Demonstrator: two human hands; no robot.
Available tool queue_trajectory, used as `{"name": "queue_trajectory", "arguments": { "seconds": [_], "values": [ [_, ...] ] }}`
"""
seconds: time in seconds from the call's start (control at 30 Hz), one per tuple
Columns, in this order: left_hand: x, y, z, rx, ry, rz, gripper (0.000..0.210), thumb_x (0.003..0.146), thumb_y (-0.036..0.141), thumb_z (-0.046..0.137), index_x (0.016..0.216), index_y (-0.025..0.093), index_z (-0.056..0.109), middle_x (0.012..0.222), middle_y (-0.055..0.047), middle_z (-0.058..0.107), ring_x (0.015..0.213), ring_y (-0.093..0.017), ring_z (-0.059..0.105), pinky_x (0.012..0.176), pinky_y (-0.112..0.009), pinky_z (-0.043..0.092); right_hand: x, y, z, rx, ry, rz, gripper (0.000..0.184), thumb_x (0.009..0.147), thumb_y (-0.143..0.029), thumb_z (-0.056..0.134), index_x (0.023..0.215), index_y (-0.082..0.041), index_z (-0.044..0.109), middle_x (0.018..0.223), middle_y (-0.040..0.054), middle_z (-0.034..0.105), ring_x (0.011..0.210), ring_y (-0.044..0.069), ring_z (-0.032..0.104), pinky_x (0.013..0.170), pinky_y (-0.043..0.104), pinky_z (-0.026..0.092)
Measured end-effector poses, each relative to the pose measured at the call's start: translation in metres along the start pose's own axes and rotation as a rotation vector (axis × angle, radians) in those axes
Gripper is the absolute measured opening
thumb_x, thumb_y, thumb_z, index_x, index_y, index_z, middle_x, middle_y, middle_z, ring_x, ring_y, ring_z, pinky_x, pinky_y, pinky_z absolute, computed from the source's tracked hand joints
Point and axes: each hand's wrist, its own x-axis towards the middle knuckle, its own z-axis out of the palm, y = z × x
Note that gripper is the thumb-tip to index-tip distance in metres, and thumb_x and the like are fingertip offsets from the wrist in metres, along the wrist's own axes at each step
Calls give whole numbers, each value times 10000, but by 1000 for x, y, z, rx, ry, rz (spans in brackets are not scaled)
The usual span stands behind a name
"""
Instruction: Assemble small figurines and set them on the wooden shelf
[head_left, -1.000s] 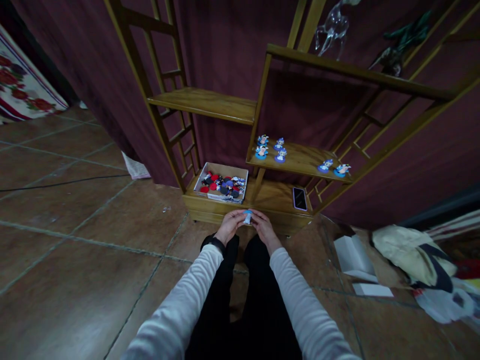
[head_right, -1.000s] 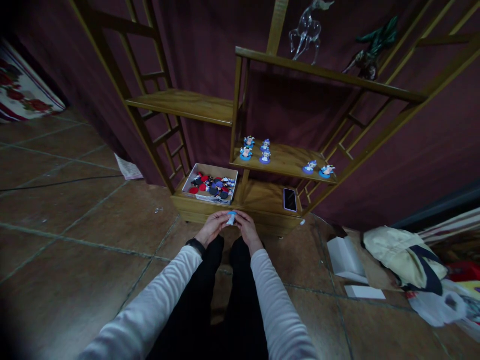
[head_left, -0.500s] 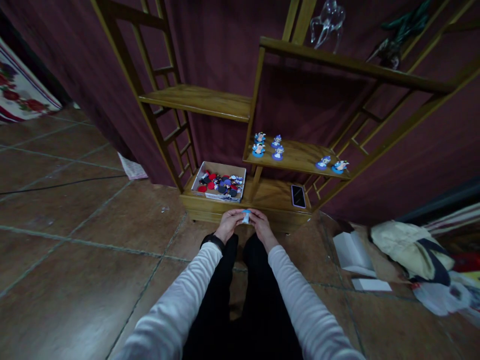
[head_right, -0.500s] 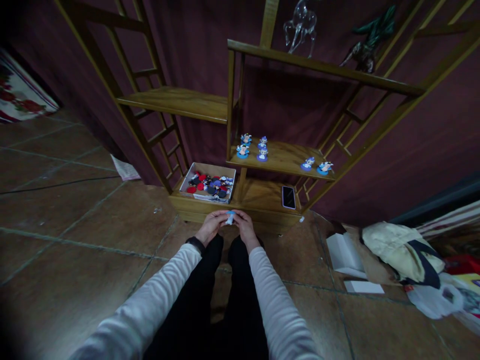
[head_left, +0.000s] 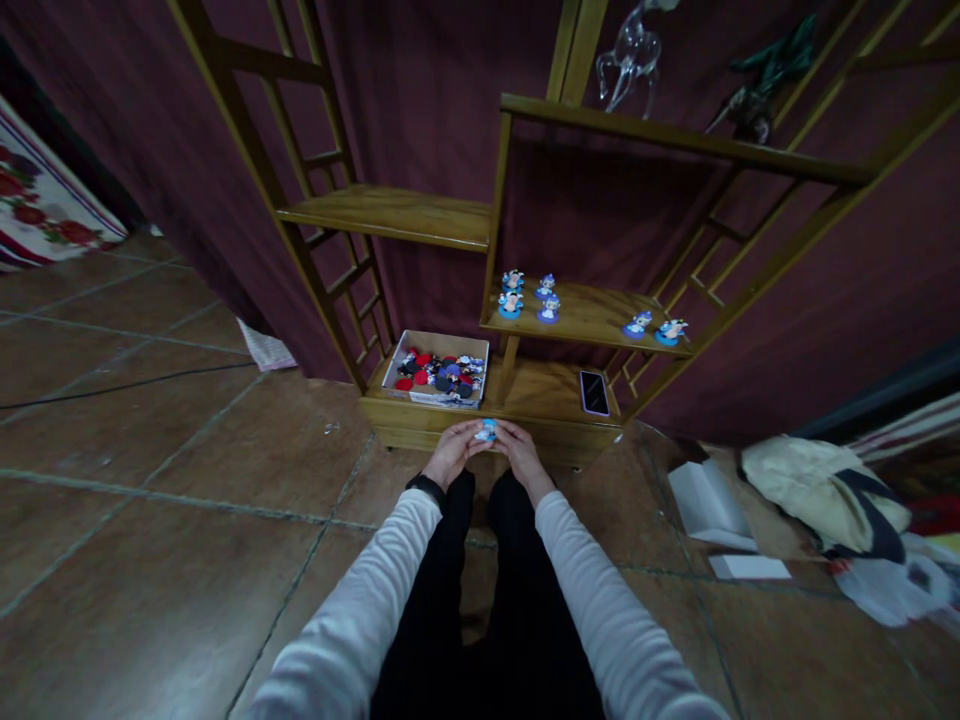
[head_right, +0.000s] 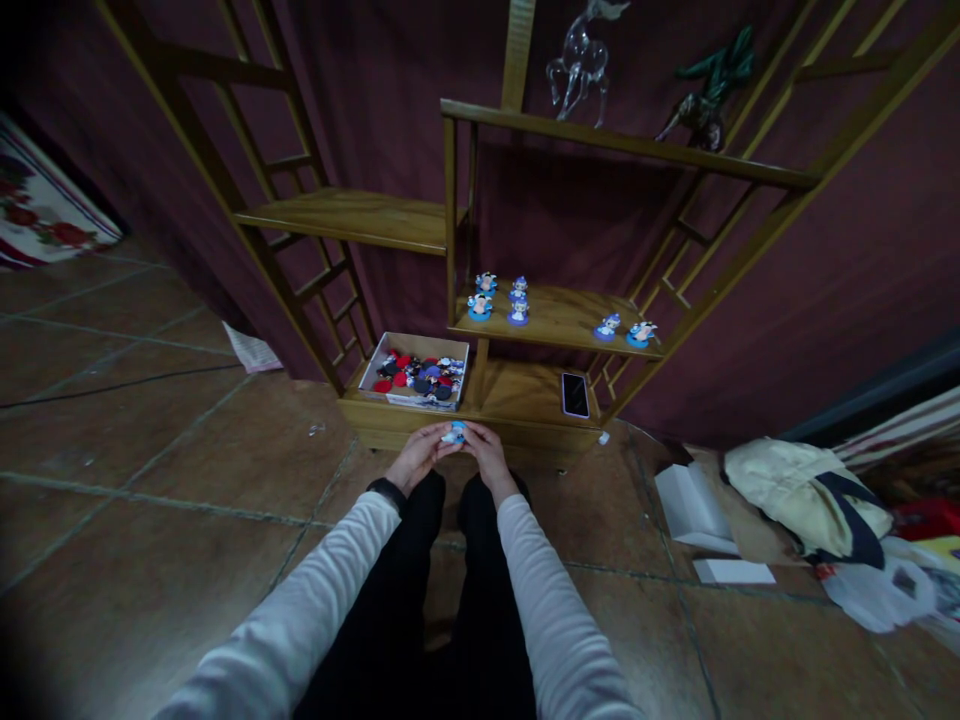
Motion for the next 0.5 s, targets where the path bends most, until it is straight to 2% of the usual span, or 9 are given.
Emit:
{"name": "queue_trajectory", "arguments": {
  "seconds": [0.2, 0.3, 0.5],
  "values": [
    [-1, 0, 1, -24, -14, -23, 233, 781, 153, 591, 1004, 91, 618, 886, -121, 685, 728, -158, 665, 696, -287, 554, -2, -2, 3, -44, 44, -72, 350, 651, -390, 663, 961, -233, 624, 952, 27, 654, 815, 161, 611, 684, 290, 517],
    [-2, 0, 3, -32, -15, -42, 233, 788, 113, 573, 1015, 80, 613, 885, -127, 684, 763, -161, 666, 738, -292, 546, 0, 0, 3, -115, 73, -104, 300, 678, -394, 628, 929, -230, 624, 934, 24, 655, 818, 161, 607, 687, 283, 515],
    [0, 0, 3, -39, 13, -28, 184, 798, 78, 542, 964, 65, 623, 851, -124, 686, 772, -160, 663, 756, -294, 543, 5, 5, 1, -256, 98, -150, 274, 668, -344, 624, 898, -200, 657, 929, 37, 676, 867, 179, 604, 831, 335, 468]
  ]
}}
